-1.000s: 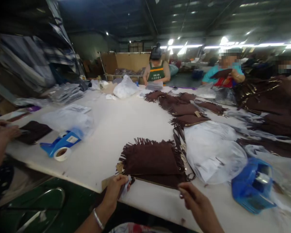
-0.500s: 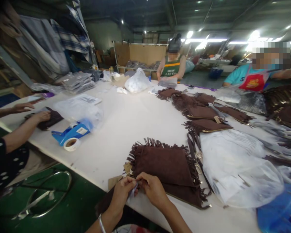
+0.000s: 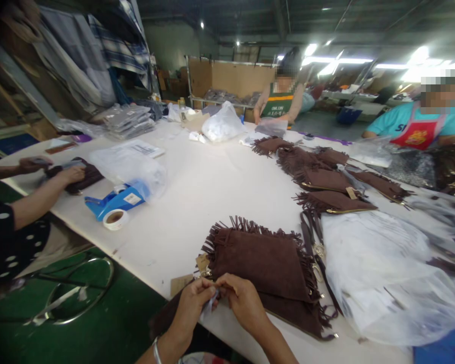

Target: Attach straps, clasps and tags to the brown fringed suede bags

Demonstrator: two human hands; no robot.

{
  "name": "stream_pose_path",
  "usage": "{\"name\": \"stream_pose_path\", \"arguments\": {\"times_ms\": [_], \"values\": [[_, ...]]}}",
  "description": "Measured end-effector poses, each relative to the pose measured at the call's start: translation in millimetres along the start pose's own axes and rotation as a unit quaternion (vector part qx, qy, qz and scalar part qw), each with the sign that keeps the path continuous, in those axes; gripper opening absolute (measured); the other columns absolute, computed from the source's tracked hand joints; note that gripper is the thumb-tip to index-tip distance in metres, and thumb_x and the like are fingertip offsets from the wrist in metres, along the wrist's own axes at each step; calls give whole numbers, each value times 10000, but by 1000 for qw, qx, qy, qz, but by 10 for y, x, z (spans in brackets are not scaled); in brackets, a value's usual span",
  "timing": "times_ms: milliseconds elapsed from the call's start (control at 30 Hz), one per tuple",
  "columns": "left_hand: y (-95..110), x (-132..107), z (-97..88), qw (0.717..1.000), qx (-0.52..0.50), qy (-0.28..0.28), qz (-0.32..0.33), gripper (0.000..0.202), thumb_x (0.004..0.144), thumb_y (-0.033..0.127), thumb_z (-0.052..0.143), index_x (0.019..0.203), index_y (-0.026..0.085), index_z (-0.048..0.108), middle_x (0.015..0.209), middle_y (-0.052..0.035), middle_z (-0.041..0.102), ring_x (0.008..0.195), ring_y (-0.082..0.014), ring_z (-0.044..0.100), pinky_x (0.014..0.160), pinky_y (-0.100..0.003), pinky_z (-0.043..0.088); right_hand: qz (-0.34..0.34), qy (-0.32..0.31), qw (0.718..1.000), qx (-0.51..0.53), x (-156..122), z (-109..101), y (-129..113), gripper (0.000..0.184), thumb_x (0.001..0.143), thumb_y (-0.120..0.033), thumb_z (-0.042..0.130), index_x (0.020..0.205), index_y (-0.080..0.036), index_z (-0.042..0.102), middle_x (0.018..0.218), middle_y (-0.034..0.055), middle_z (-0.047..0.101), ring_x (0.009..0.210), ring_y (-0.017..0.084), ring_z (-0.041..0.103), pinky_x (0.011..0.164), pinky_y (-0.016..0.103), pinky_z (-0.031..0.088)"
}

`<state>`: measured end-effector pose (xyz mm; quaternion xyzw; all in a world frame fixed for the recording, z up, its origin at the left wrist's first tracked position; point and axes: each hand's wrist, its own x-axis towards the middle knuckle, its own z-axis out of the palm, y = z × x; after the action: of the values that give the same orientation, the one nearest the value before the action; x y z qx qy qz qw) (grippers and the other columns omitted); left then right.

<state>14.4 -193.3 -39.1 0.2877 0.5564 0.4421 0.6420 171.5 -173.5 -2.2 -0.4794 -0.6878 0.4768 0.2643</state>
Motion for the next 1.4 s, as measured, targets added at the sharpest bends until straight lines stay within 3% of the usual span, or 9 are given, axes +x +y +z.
{"name": "stream_pose_path", "arguments": {"times_ms": [200, 467, 667, 867, 1100, 1300, 1400], "values": [[7, 14, 8, 1000, -10, 3, -10, 180, 629, 321, 666, 656, 163, 584, 496, -10, 606, 441, -130, 511, 496, -244, 330, 14, 21, 1000, -8, 15, 45, 40, 232, 824, -121, 448, 864, -211, 657, 750, -21, 641, 681, 123, 578, 636, 195, 407], [-67, 17, -5, 1000, -24, -11, 11, 192, 654, 319, 688, 680, 158, 588, 533, -11, 622, 461, -119, 506, 509, -236, 342, -30, -11, 996, -81, 41, -35, -62, 261, 805, -121, 439, 888, -215, 668, 829, 6, 677, 781, 147, 612, 729, 217, 429], [-51, 3, -12, 999, -41, -15, 5, 219, 628, 315, 722, 711, 154, 599, 610, -22, 658, 518, -132, 541, 554, -244, 380, -28, -41, 988, -146, 85, -98, -171, 268, 780, -144, 452, 903, -229, 674, 811, 7, 692, 749, 158, 615, 702, 219, 429], [-50, 4, -22, 999, -26, -14, 16, 222, 629, 307, 732, 695, 151, 589, 611, -16, 645, 524, -129, 531, 572, -250, 379, -2, -44, 989, -144, 155, -123, -232, 387, 754, -112, 450, 1077, -268, 595, 798, -21, 700, 726, 156, 641, 676, 200, 405], [-177, 64, -60, 1000, -26, -9, 8, 244, 604, 297, 743, 744, 153, 605, 677, -33, 670, 563, -152, 564, 592, -263, 397, 0, -41, 988, -147, 185, -114, -211, 379, 739, -98, 456, 1054, -268, 580, 790, -23, 702, 705, 157, 643, 665, 199, 396], [-54, 1, -6, 1000, -8, -6, 18, 291, 647, 408, 726, 698, 147, 608, 614, -29, 645, 532, -137, 518, 548, -250, 349, 6, -40, 989, -144, 178, -102, -213, 357, 755, -111, 461, 1054, -266, 578, 790, -19, 701, 699, 158, 643, 650, 203, 394], [18, -24, 39, 999, 30, 27, 14, 326, 681, 460, 690, 654, 147, 604, 555, -16, 609, 486, -117, 453, 515, -245, 307, 5, -41, 989, -143, 173, -94, -222, 346, 768, -122, 458, 1062, -266, 572, 796, -16, 697, 715, 161, 646, 649, 206, 393]]}}
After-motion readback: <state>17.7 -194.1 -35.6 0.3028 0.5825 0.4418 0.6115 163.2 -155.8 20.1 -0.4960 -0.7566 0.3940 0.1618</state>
